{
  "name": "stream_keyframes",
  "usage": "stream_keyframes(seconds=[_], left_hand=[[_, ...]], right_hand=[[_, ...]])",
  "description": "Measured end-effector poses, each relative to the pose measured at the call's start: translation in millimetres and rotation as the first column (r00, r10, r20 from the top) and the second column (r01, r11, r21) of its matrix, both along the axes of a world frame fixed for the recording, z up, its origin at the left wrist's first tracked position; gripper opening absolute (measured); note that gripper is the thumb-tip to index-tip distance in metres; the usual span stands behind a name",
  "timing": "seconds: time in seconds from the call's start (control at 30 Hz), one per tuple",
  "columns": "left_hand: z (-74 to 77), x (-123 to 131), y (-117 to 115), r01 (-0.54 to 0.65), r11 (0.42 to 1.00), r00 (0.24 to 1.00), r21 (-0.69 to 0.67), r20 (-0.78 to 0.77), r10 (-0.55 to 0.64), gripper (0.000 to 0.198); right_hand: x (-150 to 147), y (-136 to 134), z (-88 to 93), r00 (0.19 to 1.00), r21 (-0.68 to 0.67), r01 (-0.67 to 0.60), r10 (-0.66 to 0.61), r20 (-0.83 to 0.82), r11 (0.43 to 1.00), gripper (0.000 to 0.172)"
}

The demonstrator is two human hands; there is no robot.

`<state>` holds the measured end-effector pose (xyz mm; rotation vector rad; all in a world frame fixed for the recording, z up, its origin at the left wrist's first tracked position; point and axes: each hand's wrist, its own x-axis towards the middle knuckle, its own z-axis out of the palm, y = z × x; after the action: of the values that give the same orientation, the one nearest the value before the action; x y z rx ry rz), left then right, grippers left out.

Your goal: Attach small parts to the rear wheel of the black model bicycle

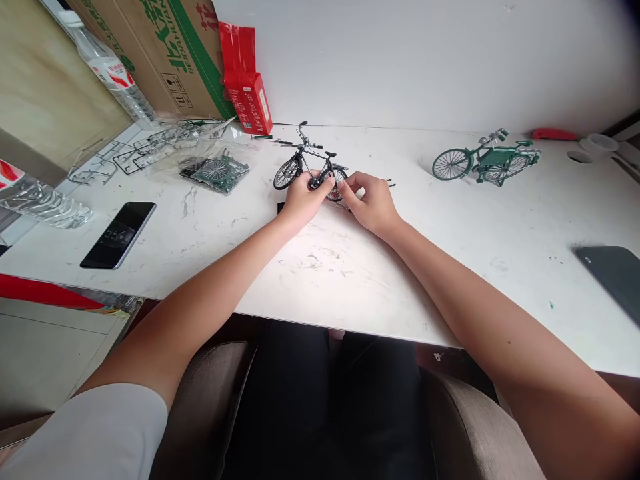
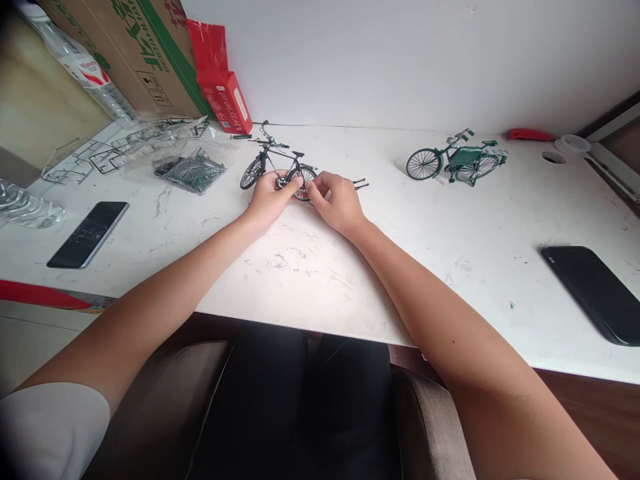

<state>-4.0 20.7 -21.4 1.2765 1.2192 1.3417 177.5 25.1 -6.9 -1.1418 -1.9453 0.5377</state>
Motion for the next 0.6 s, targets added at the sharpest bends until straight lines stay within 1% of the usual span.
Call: stream_keyframes(seconds=[0.1, 0.23, 0.37, 0.47, 0.6], left_hand=[[-4.4, 0, 0, 0.049, 0.999, 0.999, 0.023, -0.016, -0.048, 0.021], [-10.8, 0, 0, 0.073, 0.997, 0.997, 0.005, -0.016, -0.073, 0.026], [-13.9, 0, 1, 0.046, 0.999, 0.998, -0.005, -0.037, -0.046, 0.028], [-10.4, 0, 1, 0.026, 1.0, 0.999, -0.006, -0.034, -0.026, 0.03], [2.0, 3, -3, 0.009, 1.0, 1.0, -0.005, 0.009, -0.009, 0.023]], right_hand=[[0, 1, -0.9, 1.0, -0.009, 0.025, -0.025, 0.0, 1.0, 0.064], [1, 4, -3.3, 0.999, -0.01, 0.051, -0.051, 0.001, 0.999, 0.063], [2, 6, -5.6, 0.999, -0.023, 0.048, -0.048, 0.0, 0.999, 0.059], [3, 7, -6.1, 0.999, -0.023, 0.033, -0.034, -0.024, 0.999, 0.05], [3, 3, -3.9, 0.997, 0.021, -0.017, 0.019, -0.081, 1.0, 0.028]])
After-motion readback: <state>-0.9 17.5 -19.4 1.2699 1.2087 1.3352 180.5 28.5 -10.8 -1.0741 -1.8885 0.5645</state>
